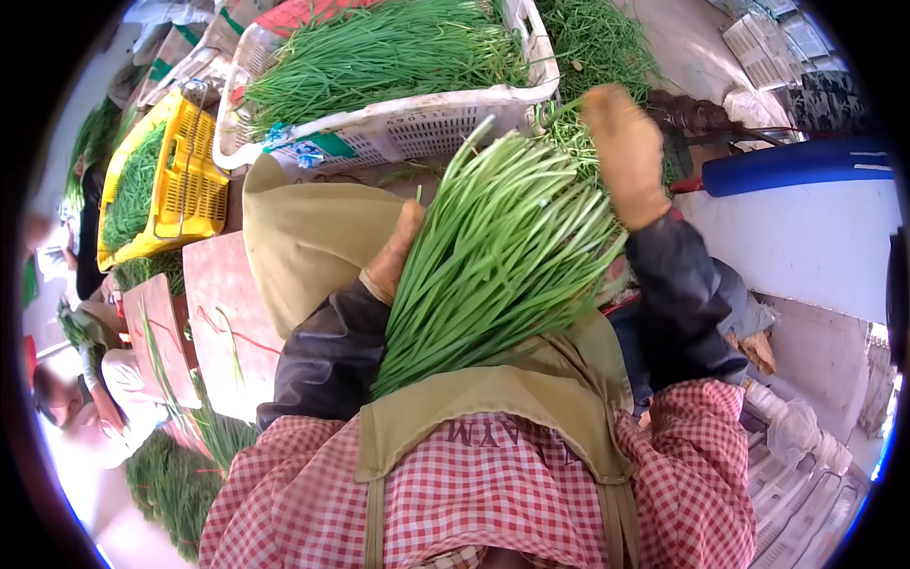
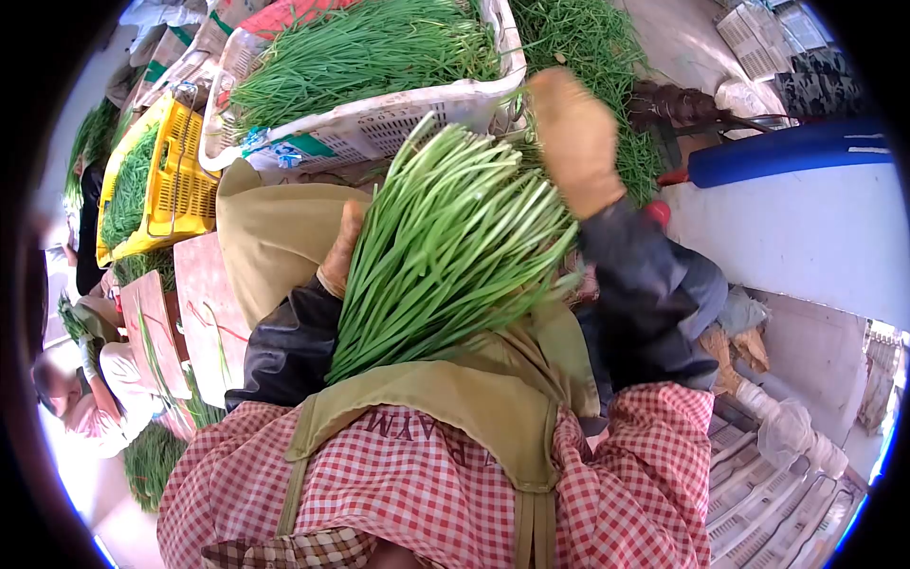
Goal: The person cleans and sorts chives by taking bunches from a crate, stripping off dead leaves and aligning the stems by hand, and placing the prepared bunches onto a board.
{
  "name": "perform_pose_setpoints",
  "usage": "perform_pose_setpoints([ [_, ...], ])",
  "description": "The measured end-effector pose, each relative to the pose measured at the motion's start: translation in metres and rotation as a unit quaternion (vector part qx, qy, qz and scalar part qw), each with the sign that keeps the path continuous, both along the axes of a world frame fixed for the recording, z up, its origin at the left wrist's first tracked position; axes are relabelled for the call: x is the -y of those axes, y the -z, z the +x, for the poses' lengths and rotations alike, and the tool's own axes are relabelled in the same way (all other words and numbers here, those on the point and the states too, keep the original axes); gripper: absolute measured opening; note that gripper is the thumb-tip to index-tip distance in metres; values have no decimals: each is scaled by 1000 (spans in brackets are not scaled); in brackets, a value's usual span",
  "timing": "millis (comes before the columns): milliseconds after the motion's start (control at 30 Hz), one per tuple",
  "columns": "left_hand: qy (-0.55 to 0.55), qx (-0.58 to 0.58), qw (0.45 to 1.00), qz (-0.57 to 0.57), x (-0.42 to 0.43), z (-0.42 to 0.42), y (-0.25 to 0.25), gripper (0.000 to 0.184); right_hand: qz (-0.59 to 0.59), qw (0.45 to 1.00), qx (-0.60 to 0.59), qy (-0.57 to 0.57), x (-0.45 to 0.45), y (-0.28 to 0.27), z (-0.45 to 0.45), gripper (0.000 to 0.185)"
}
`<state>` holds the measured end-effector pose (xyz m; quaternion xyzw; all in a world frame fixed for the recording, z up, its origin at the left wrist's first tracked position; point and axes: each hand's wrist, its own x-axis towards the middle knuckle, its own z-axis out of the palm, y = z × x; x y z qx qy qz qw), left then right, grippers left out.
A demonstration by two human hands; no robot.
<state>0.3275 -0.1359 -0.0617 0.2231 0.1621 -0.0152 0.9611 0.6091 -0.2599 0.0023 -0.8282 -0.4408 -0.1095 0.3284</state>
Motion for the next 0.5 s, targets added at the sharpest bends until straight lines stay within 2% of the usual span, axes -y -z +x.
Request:
perform_pose_setpoints([
  [33,1,1,1000,1,-3,-6,8,70,-11,998,-22,57,8,2,32,20],
  [67,25,37,999,-11,-6,-12,14,68,-152,982,19,107,27,18,76,25],
  [100,48,73,996,-24,-8,-16,16,67,-289,943,60,154,40,32,105,30],
  [133,64,23,998,-10,-10,-19,7,72,-288,943,63,155,41,28,100,30],
  [200,74,11,997,13,-13,-21,1,72,-223,965,1,136,52,14,64,41],
  [233,89,-5,995,36,-13,-20,-3,73,-185,972,-127,66,49,-7,30,49],
  [267,94,-17,994,62,-10,-13,-23,79,-211,942,-260,3,46,-19,8,51],
  [300,106,-18,992,60,-8,-7,-32,79,-209,915,-334,-83,46,-12,-1,51],
  [333,82,-14,988,129,-6,-2,-38,81,-179,872,-414,-189,44,-15,-15,53],
  [400,55,16,969,242,-4,14,-64,88,-200,902,-334,-185,29,-23,-27,48],
  [433,70,16,967,243,-2,17,-67,88,-233,910,-322,-122,18,-26,-28,46],
  [467,49,-2,953,299,2,15,-68,89,-227,910,-330,-111,11,-29,-32,46],
  [500,24,-19,935,354,5,15,-68,90,-165,909,-367,-114,3,-32,-37,44],
])
